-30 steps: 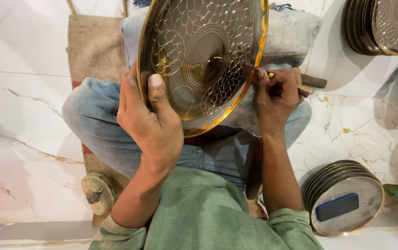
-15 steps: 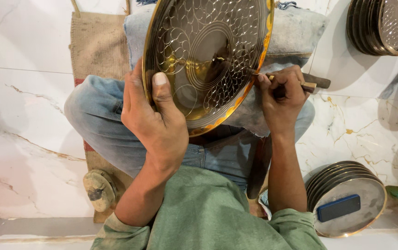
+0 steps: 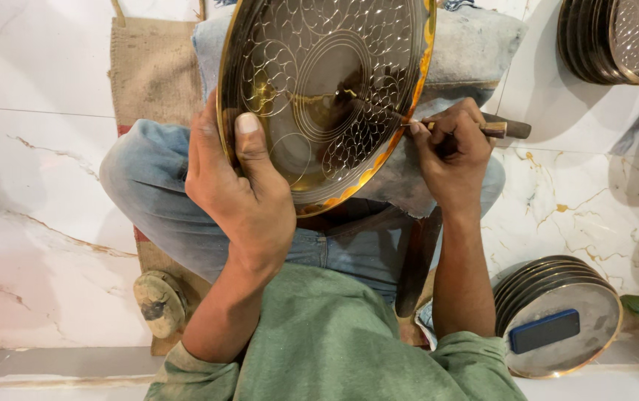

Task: The person sits cross-legged on the floor with a decorative brass plate on their lap. They first hammer a punch against the plate's surface, then hold the plate with one hand and engrave fine patterns into it with a small hand tool, working across different areas of the plate.

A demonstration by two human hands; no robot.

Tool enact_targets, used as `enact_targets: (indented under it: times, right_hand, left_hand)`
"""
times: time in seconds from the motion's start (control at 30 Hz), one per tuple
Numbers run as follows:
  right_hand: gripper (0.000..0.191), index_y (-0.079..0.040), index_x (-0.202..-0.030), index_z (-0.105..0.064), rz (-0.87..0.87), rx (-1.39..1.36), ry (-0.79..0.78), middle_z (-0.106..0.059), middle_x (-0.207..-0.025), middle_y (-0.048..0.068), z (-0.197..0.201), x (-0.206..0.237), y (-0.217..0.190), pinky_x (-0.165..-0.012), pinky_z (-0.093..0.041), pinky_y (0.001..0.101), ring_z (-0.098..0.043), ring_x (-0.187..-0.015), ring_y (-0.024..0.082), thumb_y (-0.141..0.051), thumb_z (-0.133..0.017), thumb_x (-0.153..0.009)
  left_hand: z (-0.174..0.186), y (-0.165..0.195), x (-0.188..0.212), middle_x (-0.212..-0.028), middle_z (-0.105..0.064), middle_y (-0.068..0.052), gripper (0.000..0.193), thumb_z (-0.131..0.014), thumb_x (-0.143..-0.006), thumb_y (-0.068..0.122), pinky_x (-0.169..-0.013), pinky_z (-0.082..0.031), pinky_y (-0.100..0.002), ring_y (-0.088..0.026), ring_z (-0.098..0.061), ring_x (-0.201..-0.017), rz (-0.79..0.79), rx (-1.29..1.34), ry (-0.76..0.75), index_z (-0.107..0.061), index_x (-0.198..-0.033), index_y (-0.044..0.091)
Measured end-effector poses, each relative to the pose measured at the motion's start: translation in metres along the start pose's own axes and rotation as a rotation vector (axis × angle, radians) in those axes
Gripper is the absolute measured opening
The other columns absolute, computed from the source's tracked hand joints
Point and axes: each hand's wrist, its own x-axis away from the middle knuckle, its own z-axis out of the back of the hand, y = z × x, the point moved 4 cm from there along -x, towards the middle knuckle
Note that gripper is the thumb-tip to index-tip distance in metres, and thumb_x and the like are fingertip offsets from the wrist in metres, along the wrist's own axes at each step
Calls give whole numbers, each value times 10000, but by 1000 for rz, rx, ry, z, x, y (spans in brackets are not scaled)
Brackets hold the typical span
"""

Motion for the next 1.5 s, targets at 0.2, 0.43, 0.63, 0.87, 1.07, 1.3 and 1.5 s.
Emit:
enact_targets:
  times: [0.2, 0.43, 0.63, 0.87, 1.07, 1.3, 1.5]
  right_hand:
    - [419, -20, -843, -433, -6, 41, -6, -483, -893, 70, 1, -1, 0, -707, -473, 269, -575, -806, 146, 144, -812, -917]
    - [340, -40, -937, -457, -72, -88, 32, -487, -983, 38, 0, 6, 14, -713, -486, 232, -580, -881, 100, 134, -746, -983]
    - [277, -33, -1027, -497, -136, -131, 251, -576, -1052, 32, -5, 22, 18, -789, -524, 214, -602, -905, 60, 94, -743, -1042]
    - [264, -11, -1016, -521, -70, -31, 252, -560, -1060, 55, -6, 15, 17, -740, -476, 194, -553, -857, 59, 101, -759, -1047]
    - [246, 0, -998, -530, -51, -46, 256, -564, -1086, 64, -8, 11, 13, -780, -516, 204, -601, -919, 70, 113, -746, -1030]
    - [213, 8, -1019, -521, -87, -137, 317, -557, -1084, 59, -12, 12, 14, -812, -537, 207, -617, -917, 72, 96, -715, -1038]
    - [266, 6, -970, -522, 16, 94, 389, -547, -1043, 75, -16, 10, 8, -819, -546, 233, -639, -931, 113, 115, -760, -1018]
  left_hand:
    - [0, -1, -1, -1226, -696, -120, 231, -546, -1222, 114, -939, -582, -275, -177, -722, -1071, -5, 2, 4, -560, -1392, -43]
    - [0, -5, 1, -1189, -701, -116, 234, -547, -1212, 122, -901, -575, -280, -174, -709, -1009, 5, 2, 1, -569, -1375, -44]
    - [-5, -6, 10, -1198, -662, -144, 258, -539, -1214, 142, -945, -545, -297, -208, -669, -1048, -34, -47, 52, -530, -1396, -40]
    - [10, -2, -5, -1153, -625, -174, 312, -603, -1148, 124, -986, -503, -368, -296, -624, -1043, 56, 81, -152, -482, -1321, -105]
    - [7, -4, -18, -887, -553, -164, 139, -615, -1121, 79, -728, -453, -376, -270, -546, -760, 105, -83, -121, -600, -1070, -49]
    - [3, -2, -7, -993, -619, -152, 127, -589, -1160, 58, -802, -504, -347, -256, -617, -838, 43, -47, -94, -586, -1181, -67]
    - [4, 0, -8, -1033, -641, -149, 129, -591, -1157, 41, -822, -529, -331, -249, -657, -874, 19, -62, -113, -595, -1233, -64]
